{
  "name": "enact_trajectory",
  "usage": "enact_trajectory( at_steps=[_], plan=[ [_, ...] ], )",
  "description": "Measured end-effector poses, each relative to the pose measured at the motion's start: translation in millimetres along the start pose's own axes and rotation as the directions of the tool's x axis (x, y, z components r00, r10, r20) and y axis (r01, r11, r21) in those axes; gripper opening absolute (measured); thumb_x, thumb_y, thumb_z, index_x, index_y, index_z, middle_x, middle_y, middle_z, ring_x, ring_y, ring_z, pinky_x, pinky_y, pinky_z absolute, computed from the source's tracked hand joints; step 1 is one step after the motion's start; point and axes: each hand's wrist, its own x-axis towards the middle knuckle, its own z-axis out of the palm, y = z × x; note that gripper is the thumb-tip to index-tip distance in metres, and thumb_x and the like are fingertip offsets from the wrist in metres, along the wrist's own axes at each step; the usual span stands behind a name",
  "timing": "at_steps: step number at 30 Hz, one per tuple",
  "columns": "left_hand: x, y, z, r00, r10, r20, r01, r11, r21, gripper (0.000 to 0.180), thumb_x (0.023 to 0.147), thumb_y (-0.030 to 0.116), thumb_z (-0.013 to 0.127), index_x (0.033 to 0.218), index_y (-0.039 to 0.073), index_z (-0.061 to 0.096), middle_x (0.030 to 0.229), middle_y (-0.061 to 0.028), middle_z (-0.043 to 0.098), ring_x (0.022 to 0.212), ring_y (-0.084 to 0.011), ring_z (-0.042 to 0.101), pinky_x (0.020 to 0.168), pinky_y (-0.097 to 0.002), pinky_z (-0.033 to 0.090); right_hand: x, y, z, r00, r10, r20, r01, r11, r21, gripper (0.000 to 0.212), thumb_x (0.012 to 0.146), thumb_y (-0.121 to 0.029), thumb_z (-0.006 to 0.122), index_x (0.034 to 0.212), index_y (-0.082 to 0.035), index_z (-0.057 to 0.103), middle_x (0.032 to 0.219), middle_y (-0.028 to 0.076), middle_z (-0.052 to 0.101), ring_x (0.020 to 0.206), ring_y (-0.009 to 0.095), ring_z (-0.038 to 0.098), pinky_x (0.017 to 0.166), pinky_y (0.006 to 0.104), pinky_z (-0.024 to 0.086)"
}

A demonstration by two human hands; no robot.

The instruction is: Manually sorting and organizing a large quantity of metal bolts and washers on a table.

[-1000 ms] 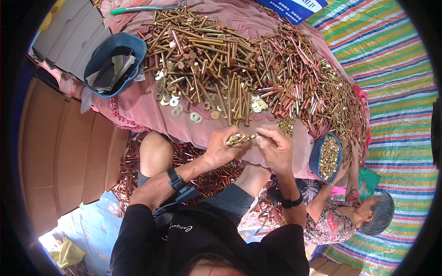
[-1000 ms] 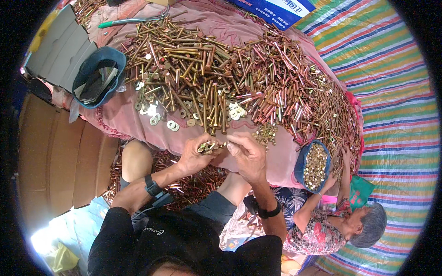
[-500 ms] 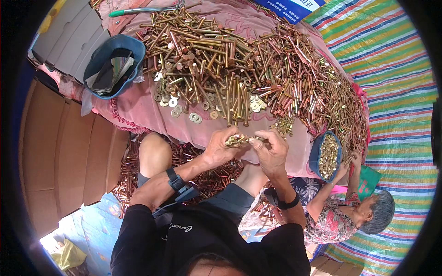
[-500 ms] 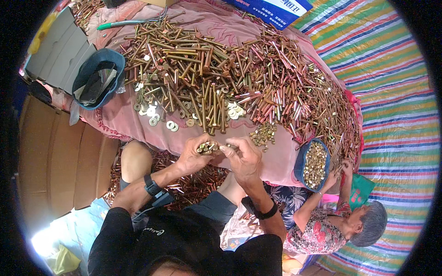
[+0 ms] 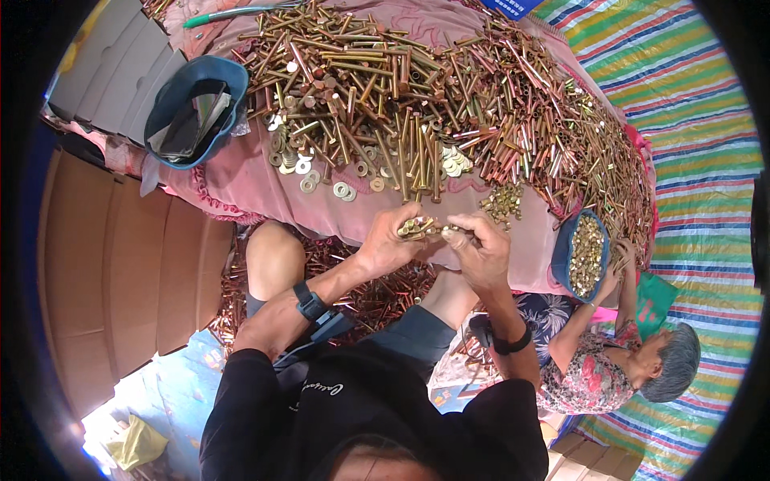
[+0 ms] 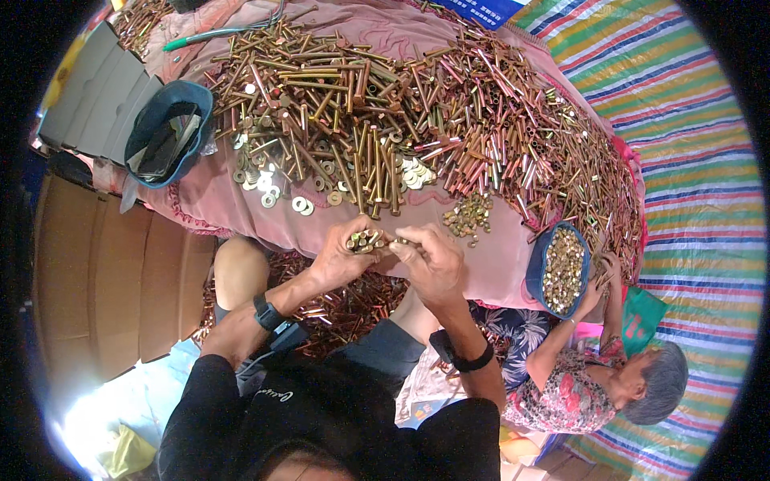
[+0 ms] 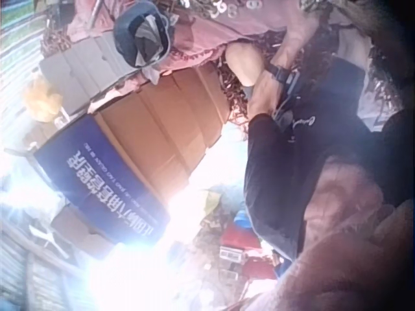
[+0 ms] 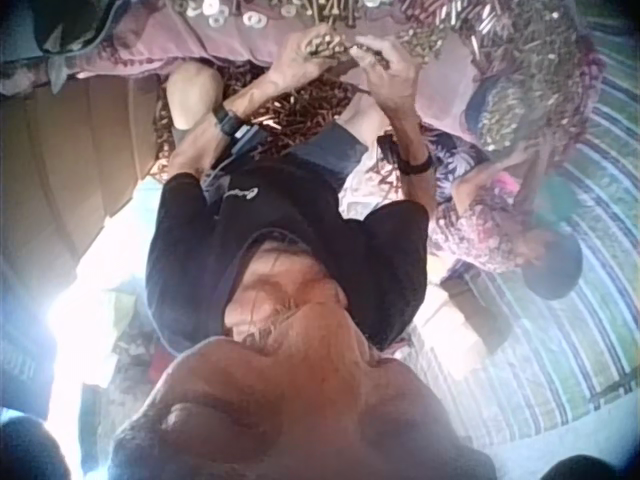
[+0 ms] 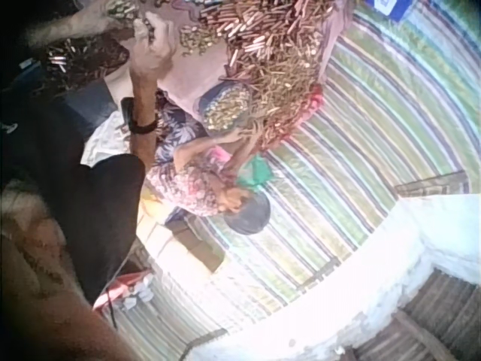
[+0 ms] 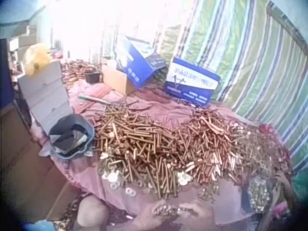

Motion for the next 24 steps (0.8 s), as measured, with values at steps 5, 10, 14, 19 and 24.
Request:
enact_trajectory(
  at_steps=[5, 10, 14, 19, 24],
  plan=[
    [1.5, -1.0, 2.6, 1.000, 0.009, 0.001, -0.009, 1.000, -0.028, 0.018, 0.088, 0.005, 0.080, 0.095, 0.002, 0.064, 0.077, -0.0016, 0.065, 0.077, -0.0034, 0.054, 0.064, -0.0278, 0.050, -11.3, 6.1, 9.9, 0.987, 0.159, -0.027, -0.153, 0.976, 0.154, 0.028, 0.085, -0.016, 0.087, 0.101, 0.002, 0.072, 0.083, 0.002, 0.064, 0.071, 0.009, 0.058, 0.059, 0.0251, 0.044],
    [-2.3, -8.8, -4.0, 0.996, -0.060, 0.059, 0.062, 0.997, -0.041, 0.021, 0.086, -0.012, 0.071, 0.103, 0.000, 0.064, 0.096, -0.0073, 0.072, 0.085, -0.0102, 0.067, 0.072, -0.0276, 0.057, -4.9, -8.8, 11.7, 0.994, 0.009, -0.108, 0.003, 0.994, 0.110, 0.029, 0.085, -0.017, 0.087, 0.100, 0.002, 0.072, 0.094, 0.005, 0.064, 0.075, 0.009, 0.059, 0.067, 0.0230, 0.052],
    [-0.2, -8.3, -2.5, 0.993, -0.089, 0.073, 0.091, 0.995, -0.027, 0.021, 0.086, -0.012, 0.071, 0.102, 0.000, 0.063, 0.097, -0.0075, 0.072, 0.090, -0.0123, 0.069, 0.076, -0.0287, 0.059, -15.1, 9.9, 8.7, 0.990, 0.140, -0.015, -0.133, 0.961, 0.241, 0.030, 0.085, -0.018, 0.087, 0.101, 0.002, 0.071, 0.102, 0.009, 0.065, 0.079, 0.012, 0.062, 0.071, 0.0242, 0.055],
    [-0.7, -16.1, -2.1, 0.992, -0.065, 0.104, 0.070, 0.996, -0.047, 0.019, 0.089, -0.014, 0.068, 0.100, -0.001, 0.061, 0.104, -0.0097, 0.073, 0.098, -0.0139, 0.068, 0.082, -0.0303, 0.060, -14.0, 4.1, 14.4, 0.994, 0.041, -0.104, -0.017, 0.975, 0.222, 0.032, 0.085, -0.021, 0.088, 0.100, 0.000, 0.068, 0.097, 0.009, 0.067, 0.084, 0.013, 0.065, 0.069, 0.0257, 0.053],
    [0.0, -16.0, -1.7, 0.993, -0.050, 0.104, 0.051, 0.999, -0.001, 0.018, 0.090, -0.014, 0.067, 0.099, 0.000, 0.061, 0.104, -0.0098, 0.073, 0.097, -0.0134, 0.068, 0.081, -0.0300, 0.060, -20.8, 8.8, 16.7, 0.992, 0.022, -0.125, 0.001, 0.982, 0.186, 0.030, 0.087, -0.018, 0.085, 0.103, 0.001, 0.067, 0.101, 0.010, 0.068, 0.084, 0.013, 0.065, 0.070, 0.0265, 0.054]
  ],
)
